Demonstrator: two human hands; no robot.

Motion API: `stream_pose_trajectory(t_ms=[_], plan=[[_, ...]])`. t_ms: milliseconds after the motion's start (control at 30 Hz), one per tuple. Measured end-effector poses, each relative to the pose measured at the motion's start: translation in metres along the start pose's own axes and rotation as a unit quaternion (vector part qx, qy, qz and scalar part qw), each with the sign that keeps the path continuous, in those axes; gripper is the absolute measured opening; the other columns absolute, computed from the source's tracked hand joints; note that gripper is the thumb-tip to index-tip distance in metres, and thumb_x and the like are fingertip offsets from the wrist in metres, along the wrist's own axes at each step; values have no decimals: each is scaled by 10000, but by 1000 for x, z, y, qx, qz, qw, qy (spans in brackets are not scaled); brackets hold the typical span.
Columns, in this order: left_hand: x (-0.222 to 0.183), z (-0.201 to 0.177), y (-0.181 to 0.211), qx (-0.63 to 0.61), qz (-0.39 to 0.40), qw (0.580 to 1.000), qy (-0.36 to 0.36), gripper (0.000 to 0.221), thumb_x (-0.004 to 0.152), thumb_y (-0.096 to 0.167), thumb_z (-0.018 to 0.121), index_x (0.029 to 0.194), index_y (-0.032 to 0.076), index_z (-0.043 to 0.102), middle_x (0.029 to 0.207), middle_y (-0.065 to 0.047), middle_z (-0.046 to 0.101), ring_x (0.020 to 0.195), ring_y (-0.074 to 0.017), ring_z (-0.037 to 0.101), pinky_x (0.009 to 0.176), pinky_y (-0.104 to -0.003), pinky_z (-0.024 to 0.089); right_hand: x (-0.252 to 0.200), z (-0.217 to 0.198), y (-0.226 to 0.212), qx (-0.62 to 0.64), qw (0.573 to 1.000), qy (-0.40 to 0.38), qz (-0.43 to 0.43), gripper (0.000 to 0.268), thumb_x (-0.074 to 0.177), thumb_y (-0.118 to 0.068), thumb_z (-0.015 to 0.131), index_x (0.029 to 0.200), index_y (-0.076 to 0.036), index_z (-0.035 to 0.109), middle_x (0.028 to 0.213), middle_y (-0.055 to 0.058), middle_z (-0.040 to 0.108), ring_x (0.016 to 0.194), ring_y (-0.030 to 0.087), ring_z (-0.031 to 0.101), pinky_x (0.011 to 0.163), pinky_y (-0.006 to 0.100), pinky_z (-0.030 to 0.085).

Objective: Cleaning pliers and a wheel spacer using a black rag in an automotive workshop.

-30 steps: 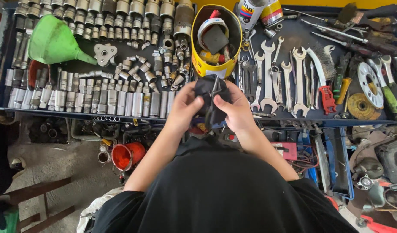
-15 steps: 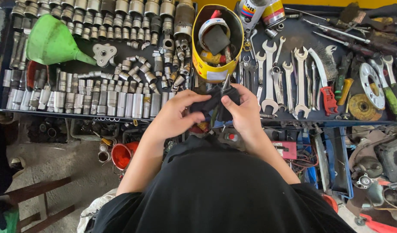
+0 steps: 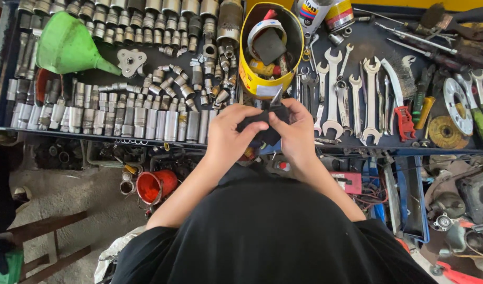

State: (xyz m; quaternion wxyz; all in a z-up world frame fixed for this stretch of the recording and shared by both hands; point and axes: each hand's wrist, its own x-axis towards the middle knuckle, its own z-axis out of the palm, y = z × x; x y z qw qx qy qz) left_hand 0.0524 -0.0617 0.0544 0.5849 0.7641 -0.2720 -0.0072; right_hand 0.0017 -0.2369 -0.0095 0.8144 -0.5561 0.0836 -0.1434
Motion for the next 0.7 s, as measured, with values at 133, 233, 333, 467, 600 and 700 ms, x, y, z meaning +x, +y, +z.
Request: stream_pose_trajectory(t_ms=[133, 233, 333, 467, 600, 700], plan=[[-5, -3, -31, -58, 157, 985, -35, 202, 978, -50, 641, 1167, -5, 692, 1220, -161, 705, 1163, -310, 684, 1035, -385, 530, 1, -15, 14, 69, 997, 42, 15, 221, 926, 73, 741, 1116, -4, 658, 999, 43, 716, 891, 104, 660, 835, 263, 541], [-10, 5, -56, -305, -59, 945, -104, 152, 1002, -32, 620, 1145, 0, 660, 1184, -93, 705, 1033, -160, 695, 949, -295, 557, -4, -8, 8, 47, 999, 15, 24, 244, 887, 89, 742, 1103, 8, 662, 993, 61, 729, 884, 122, 684, 843, 272, 564], [-5, 3, -47, -269, -97, 953, -96, 211, 955, -51, 697, 1148, 10, 637, 1040, -62, 684, 985, -113, 679, 887, -263, 560, -7, 5, -3, 20, 999, 29, 36, 269, 853, 86, 753, 1090, -5, 662, 975, 44, 713, 876, 94, 663, 825, 246, 544], [4, 3, -40, -265, -43, 957, -108, 441, 763, -22, 864, 1104, 40, 591, 1042, 2, 603, 937, -80, 640, 831, -227, 554, -12, 8, 1, 79, 997, 10, 16, 250, 862, 66, 780, 990, -56, 603, 917, 22, 673, 832, 82, 639, 768, 233, 520], [5, 4, -51, -279, -157, 939, -124, 448, 726, -37, 913, 1051, 34, 612, 861, 5, 641, 747, -58, 569, 661, -210, 448, -18, 2, 12, 90, 995, -2, 39, 155, 965, -1, 754, 945, -27, 602, 928, 50, 691, 820, 93, 638, 758, 234, 511], [6, 4, -52, -285, -177, 934, -124, 383, 738, -44, 858, 1033, 29, 624, 878, 14, 687, 800, -56, 662, 733, -214, 545, -21, -8, 23, 67, 996, 19, 64, 116, 986, -18, 749, 988, 1, 634, 915, 43, 679, 794, 82, 611, 717, 236, 489]])
